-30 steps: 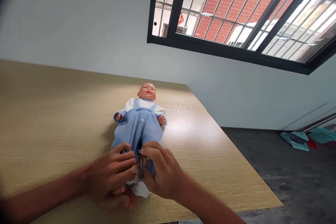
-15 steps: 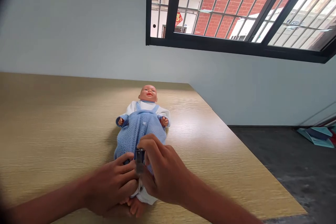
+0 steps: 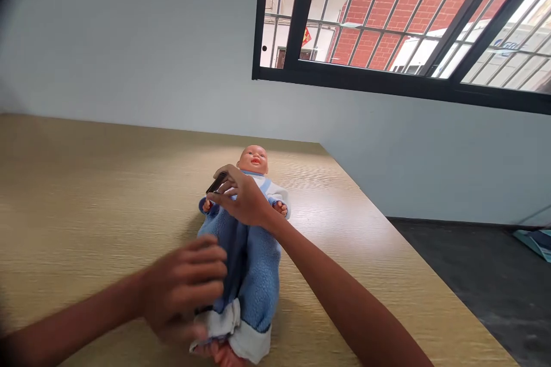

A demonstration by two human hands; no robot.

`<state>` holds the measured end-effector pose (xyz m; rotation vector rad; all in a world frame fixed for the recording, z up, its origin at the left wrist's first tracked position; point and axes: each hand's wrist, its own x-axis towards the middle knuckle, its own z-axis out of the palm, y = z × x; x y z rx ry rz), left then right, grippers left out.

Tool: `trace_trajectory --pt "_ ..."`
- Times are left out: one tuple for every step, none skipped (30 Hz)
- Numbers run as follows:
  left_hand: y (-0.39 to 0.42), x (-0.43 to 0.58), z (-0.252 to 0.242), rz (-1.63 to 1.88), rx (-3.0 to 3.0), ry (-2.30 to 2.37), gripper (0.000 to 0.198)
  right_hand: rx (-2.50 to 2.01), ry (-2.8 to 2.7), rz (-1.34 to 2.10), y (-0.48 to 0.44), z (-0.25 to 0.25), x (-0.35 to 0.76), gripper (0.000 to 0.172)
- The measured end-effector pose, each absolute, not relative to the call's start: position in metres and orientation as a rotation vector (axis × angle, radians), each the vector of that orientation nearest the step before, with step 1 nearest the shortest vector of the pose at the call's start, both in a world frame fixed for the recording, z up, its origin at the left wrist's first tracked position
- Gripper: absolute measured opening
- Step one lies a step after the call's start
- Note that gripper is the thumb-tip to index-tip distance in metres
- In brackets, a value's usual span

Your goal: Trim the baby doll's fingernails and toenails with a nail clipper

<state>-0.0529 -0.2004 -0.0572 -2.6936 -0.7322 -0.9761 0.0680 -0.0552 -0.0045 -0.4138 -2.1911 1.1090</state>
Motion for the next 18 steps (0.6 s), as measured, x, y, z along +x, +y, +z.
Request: trace_trajectory --pt "-0.195 -0.064 -0.054 -1.049 -2.670 -0.804 0.037 -0.422 -2.156 1.134 -0.052 -0.008 0.065 0.032" --pt "-0.188 -0.076 -0.052 -1.160 -2.613 -0.965 0.034 -0.433 -2.119 1.155 -0.050 -0.011 0.063 0.033" --pt "-0.182 -0.086 -0.051 -1.249 -2.540 -1.215 0.029 -0.445 -2.082 1.175 -0.048 -0.014 0.061 0.033" --pt "-0.175 -0.096 -0.052 -1.278 -2.474 -1.375 0.023 -0.456 -2.046 1.195 -0.047 -0.017 0.060 0.032" --pt "-0.169 -0.103 -0.053 -1.299 -2.426 -1.475 0.018 -0.465 -2.015 1.214 -0.046 -0.019 0.060 0.032" --pt "-0.163 -0.109 -0.056 -1.308 -2.403 -1.564 0.017 -0.471 -1.986 1.229 -0.046 -0.021 0.059 0.032" --pt "-0.157 -0.113 -0.060 -1.301 -2.415 -1.623 0.023 -0.476 -1.962 1.240 -0.045 -0.022 0.059 0.032" --pt "-0.151 -0.115 -0.064 -1.287 -2.452 -1.670 0.032 -0.478 -1.944 1.247 -0.045 -0.023 0.060 0.033" --pt "-0.145 -0.117 -0.068 -1.274 -2.495 -1.710 0.038 -0.478 -1.933 1.250 -0.045 -0.023 0.060 0.034" --pt "-0.140 -0.118 -0.072 -1.268 -2.534 -1.743 0.042 -0.477 -1.929 1.251 -0.044 -0.023 0.060 0.035" --pt "-0.135 -0.118 -0.075 -1.271 -2.563 -1.770 0.043 -0.477 -1.930 1.253 -0.044 -0.023 0.060 0.035" --pt "-0.131 -0.118 -0.077 -1.276 -2.587 -1.792 0.041 -0.476 -1.934 1.255 -0.044 -0.024 0.061 0.035" --pt "-0.127 -0.119 -0.078 -1.286 -2.602 -1.810 0.039 -0.476 -1.941 1.258 -0.043 -0.024 0.061 0.035" --pt "-0.123 -0.119 -0.079 -1.297 -2.611 -1.826 0.036 -0.476 -1.949 1.259 -0.043 -0.024 0.061 0.034" --pt "-0.121 -0.119 -0.080 -1.311 -2.615 -1.839 0.035 -0.477 -1.957 1.259 -0.043 -0.024 0.061 0.034" --pt "-0.119 -0.119 -0.080 -1.329 -2.614 -1.848 0.033 -0.478 -1.966 1.257 -0.043 -0.025 0.061 0.034" --pt "-0.118 -0.118 -0.080 -1.351 -2.610 -1.853 0.033 -0.480 -1.976 1.254 -0.042 -0.025 0.061 0.034" --pt "-0.117 -0.118 -0.081 -1.376 -2.602 -1.854 0.032 -0.482 -1.988 1.251 -0.042 -0.025 0.061 0.034"
